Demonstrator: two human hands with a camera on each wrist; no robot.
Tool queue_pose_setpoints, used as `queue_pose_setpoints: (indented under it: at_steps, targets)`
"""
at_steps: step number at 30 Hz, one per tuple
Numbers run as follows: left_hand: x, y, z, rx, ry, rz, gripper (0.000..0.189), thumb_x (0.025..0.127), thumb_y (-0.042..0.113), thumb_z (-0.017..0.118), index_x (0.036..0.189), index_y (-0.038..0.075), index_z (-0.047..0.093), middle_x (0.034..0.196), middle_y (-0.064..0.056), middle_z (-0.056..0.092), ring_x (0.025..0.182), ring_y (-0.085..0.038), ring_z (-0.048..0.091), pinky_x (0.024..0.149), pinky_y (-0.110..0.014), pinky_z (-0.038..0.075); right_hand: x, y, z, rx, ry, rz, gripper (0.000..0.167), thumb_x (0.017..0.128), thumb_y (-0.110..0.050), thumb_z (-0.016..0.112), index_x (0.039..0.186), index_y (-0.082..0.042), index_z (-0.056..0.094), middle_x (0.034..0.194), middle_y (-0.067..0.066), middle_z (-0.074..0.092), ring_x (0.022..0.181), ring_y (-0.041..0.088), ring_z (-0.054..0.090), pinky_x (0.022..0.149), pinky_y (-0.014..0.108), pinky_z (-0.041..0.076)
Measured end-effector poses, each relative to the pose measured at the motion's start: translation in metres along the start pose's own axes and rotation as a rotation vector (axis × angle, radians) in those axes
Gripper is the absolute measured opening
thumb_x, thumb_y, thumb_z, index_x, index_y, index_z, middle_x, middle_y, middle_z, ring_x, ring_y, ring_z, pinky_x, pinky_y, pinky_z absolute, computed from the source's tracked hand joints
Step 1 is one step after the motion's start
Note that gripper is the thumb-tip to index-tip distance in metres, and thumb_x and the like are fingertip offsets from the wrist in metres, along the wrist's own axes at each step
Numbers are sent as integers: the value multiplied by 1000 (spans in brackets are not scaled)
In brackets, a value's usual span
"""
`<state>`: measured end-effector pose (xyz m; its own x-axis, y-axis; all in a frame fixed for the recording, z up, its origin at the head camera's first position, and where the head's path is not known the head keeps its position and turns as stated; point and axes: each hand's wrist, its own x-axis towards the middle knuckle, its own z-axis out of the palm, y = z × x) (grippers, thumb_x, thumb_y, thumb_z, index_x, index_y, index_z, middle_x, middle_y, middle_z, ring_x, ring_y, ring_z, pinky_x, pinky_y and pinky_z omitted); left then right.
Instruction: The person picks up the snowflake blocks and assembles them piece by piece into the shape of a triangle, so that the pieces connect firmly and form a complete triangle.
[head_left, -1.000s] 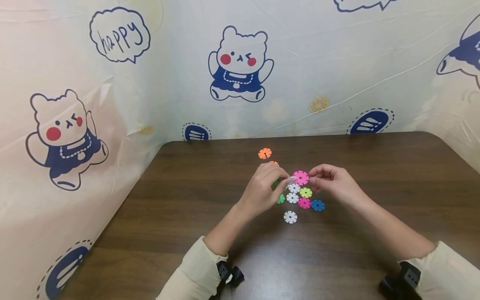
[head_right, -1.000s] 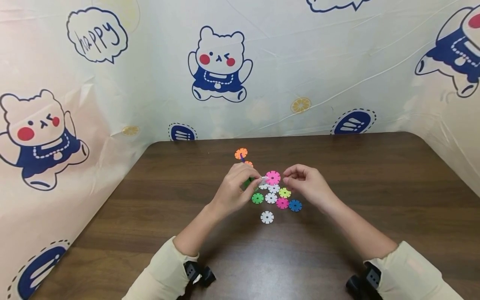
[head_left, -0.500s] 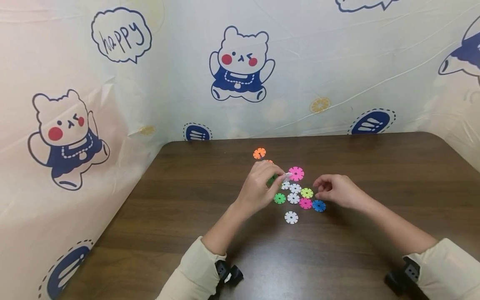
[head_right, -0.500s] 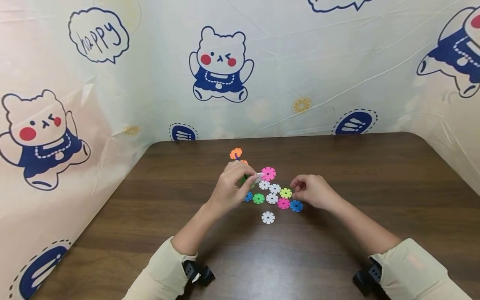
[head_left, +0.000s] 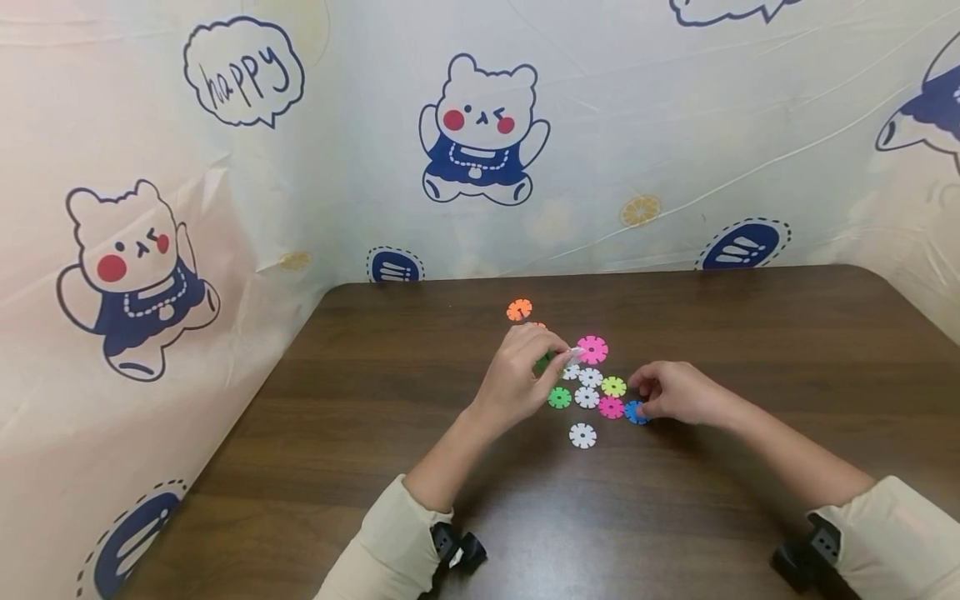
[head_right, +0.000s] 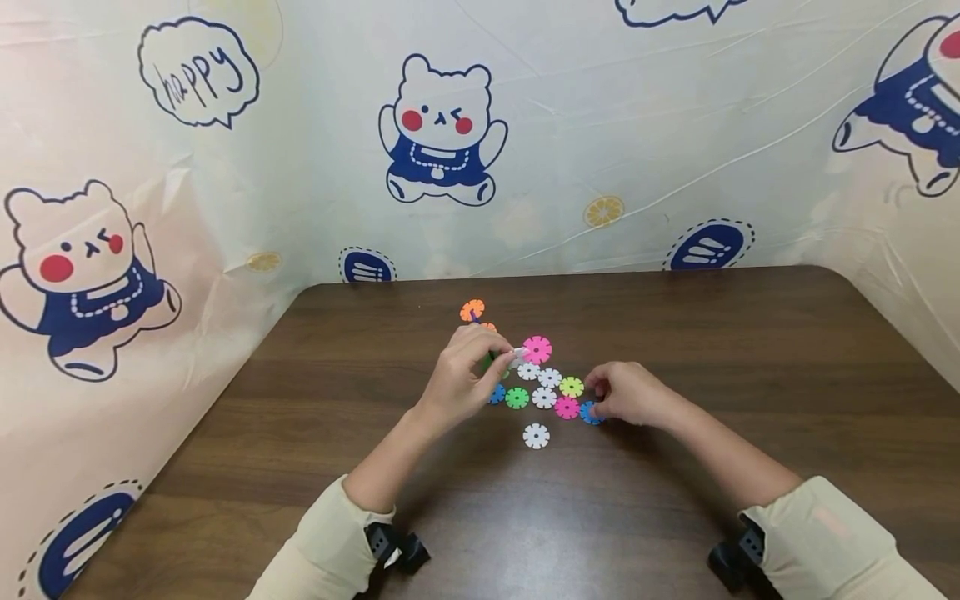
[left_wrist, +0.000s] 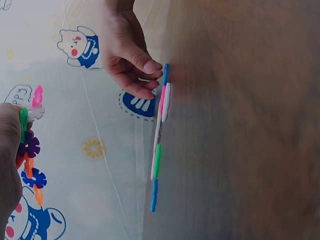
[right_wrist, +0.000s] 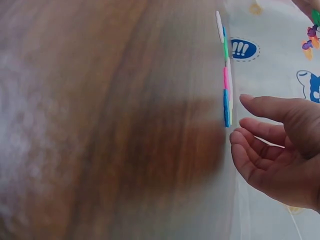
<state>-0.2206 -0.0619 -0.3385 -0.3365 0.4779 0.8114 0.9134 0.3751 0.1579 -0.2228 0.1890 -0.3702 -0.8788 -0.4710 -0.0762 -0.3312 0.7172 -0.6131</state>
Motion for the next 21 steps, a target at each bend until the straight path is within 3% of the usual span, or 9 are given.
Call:
queue_pose_setpoints:
  at_steps: [21]
  targets:
    - [0, 0, 1, -7, 1, -5, 6, 80, 3, 69, 80, 2, 63, 75, -2, 62, 74, -14, 53, 79, -27, 42, 2, 1, 2, -39, -40, -9, 24, 71, -3, 78, 89, -6, 61, 77, 2, 53, 73, 18, 48, 65, 30, 45]
